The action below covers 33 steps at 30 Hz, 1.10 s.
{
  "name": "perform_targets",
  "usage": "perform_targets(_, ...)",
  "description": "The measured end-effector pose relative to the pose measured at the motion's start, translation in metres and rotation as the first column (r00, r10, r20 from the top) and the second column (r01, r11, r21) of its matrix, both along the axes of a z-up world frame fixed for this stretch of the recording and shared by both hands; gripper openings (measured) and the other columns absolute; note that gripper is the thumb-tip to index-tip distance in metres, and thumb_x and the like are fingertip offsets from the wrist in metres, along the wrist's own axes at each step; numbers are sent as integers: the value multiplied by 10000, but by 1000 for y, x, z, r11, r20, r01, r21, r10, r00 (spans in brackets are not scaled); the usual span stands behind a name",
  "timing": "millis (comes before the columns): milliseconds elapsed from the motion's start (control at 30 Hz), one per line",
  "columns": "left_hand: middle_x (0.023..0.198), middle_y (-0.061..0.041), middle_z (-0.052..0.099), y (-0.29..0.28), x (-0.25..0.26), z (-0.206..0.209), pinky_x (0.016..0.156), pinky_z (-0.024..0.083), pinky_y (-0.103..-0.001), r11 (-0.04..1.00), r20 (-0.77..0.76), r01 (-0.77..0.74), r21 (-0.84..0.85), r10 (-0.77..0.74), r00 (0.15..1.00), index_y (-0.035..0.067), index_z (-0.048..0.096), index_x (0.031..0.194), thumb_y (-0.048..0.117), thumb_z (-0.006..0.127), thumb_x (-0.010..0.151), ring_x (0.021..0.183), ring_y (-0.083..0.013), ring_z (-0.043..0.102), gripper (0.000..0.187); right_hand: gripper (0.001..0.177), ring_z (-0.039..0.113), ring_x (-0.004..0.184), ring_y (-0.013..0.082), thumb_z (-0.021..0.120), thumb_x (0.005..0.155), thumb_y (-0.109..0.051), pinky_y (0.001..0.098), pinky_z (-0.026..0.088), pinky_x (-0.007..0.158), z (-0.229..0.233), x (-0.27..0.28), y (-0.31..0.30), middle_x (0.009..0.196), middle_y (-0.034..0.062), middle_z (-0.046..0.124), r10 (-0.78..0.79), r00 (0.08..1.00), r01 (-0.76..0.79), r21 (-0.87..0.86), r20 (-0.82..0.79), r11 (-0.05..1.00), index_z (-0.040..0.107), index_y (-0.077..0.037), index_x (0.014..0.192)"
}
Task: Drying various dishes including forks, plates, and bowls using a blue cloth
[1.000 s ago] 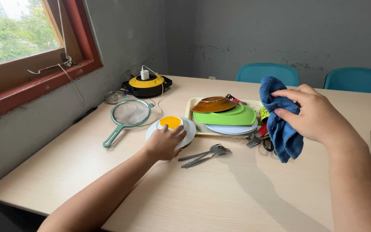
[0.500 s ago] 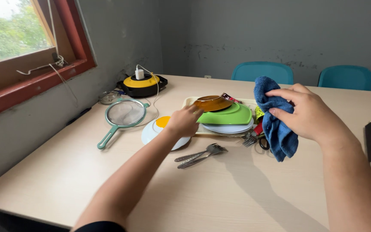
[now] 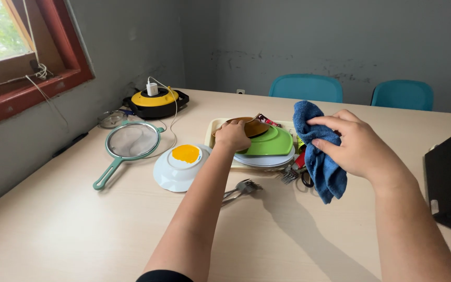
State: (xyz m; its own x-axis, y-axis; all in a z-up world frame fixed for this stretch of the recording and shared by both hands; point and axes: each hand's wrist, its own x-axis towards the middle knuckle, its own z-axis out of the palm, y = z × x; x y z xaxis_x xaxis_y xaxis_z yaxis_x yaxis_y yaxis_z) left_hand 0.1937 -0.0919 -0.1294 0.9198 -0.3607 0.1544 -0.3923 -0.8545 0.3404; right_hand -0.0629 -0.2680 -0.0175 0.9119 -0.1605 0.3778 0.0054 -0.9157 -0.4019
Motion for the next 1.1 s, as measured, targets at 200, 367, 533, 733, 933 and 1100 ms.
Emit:
perform_targets(200,1454,-101,391,-4,-11,6,986,462,-685,998,-55,-17,-67,13,998,158,460,1472,515,571,837,1390,-440,368,737,410,613,1076,185,687,926,-258,315,447,984,-3,5,-4,1145,20,596,25,1000,-25,9,2,1000,711,-297,1333)
perform_targets(367,1437,-120,402,-8,-3,4,964,513,-628,999,-35,-15,-37,14,999,58,516,1403,489,625,883,1306,-466,449,683,423,612,1072,188,687,925,-264,309,439,989,-5,5,-5,1122,23,592,35,999,-35,-1,9,999,704,-294,1347)
perform_targets(533,1393,-175,472,-20,21,-2,860,585,-479,991,56,35,126,-42,998,3,631,1286,445,683,844,964,-411,698,627,412,620,1038,180,685,924,-267,310,455,954,-3,2,-3,1111,12,593,37,999,-37,-6,18,999,708,-301,1335)
perform_targets(733,1538,-78,317,-12,-27,31,1009,391,-786,994,-197,-99,54,108,975,71,287,1566,380,591,884,1396,-474,315,808,418,620,1088,175,690,920,-260,319,463,968,-2,2,-5,1163,0,609,36,999,-36,6,24,999,705,-304,1335)
perform_targets(933,1389,-191,527,-30,41,-14,983,537,-488,993,59,5,118,-12,998,12,410,1440,596,681,868,1172,-396,644,862,416,616,1059,170,685,928,-270,317,463,948,-3,3,-6,1143,-1,595,38,999,-38,7,12,999,701,-321,1341)
perform_targets(1100,1392,-175,435,-28,31,-6,1058,467,-544,981,-40,10,193,-2,999,20,360,1479,227,574,902,1255,-439,573,649,416,620,1102,181,685,922,-254,323,456,979,1,0,-3,1188,2,609,28,1000,-28,20,9,999,704,-301,1335)
